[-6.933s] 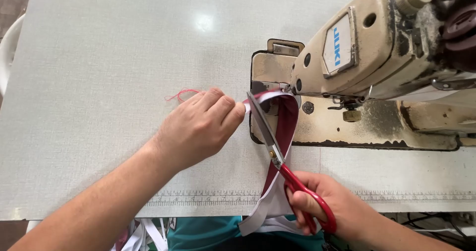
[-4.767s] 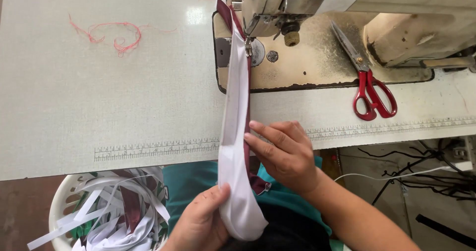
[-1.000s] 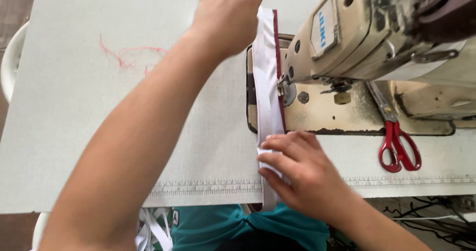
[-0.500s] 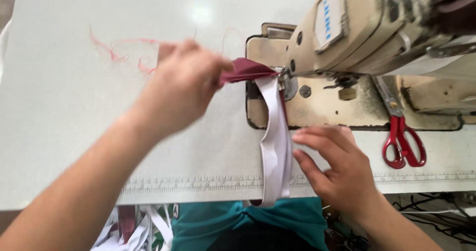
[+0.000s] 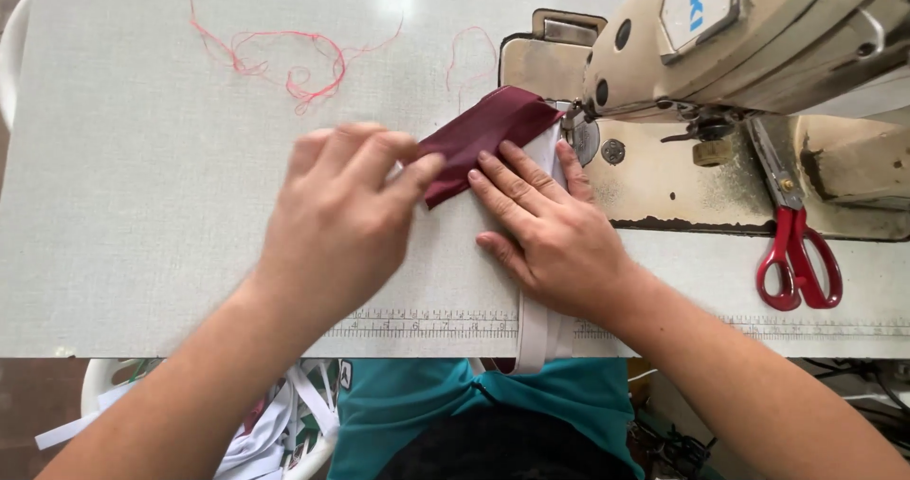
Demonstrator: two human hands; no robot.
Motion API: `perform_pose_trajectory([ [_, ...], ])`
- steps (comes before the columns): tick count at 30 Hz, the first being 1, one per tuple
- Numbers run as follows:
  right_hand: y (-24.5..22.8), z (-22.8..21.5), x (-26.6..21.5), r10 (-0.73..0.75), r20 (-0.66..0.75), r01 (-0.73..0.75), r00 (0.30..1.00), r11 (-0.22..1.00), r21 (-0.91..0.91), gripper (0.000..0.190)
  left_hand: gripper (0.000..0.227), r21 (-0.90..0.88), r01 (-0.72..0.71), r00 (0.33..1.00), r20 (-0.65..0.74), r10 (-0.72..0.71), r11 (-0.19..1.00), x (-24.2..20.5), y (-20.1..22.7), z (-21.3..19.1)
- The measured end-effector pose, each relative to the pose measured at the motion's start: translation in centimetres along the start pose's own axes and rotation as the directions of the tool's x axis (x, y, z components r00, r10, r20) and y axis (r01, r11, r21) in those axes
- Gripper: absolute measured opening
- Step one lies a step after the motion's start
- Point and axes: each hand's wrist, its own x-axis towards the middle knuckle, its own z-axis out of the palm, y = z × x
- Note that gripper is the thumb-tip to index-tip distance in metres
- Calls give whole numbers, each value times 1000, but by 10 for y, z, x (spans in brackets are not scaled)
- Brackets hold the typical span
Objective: Sewing fabric strips together using an industrial sewing machine and trimming them with scissors.
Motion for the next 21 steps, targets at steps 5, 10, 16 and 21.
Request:
perform_pose_trajectory([
  [5, -2, 0, 1, 24, -17, -23, 1000, 1000, 12, 56, 82, 174, -51, 898, 439, -31, 983, -34, 3, 21],
  [10, -2, -1, -3, 39, -25, -38, 999, 999, 33, 55, 80, 448, 232, 878, 286, -384, 863, 22, -20, 0],
  [16, -2, 5, 0, 31, -41, -30, 999, 999, 29, 57, 73, -82, 368, 768, 589, -253, 926, 56, -50, 38],
  [21, -2, 7, 0, 44, -67, -43, 997, 999, 17, 57, 109, 388, 921, -42, 194, -980, 37, -56, -167, -83],
])
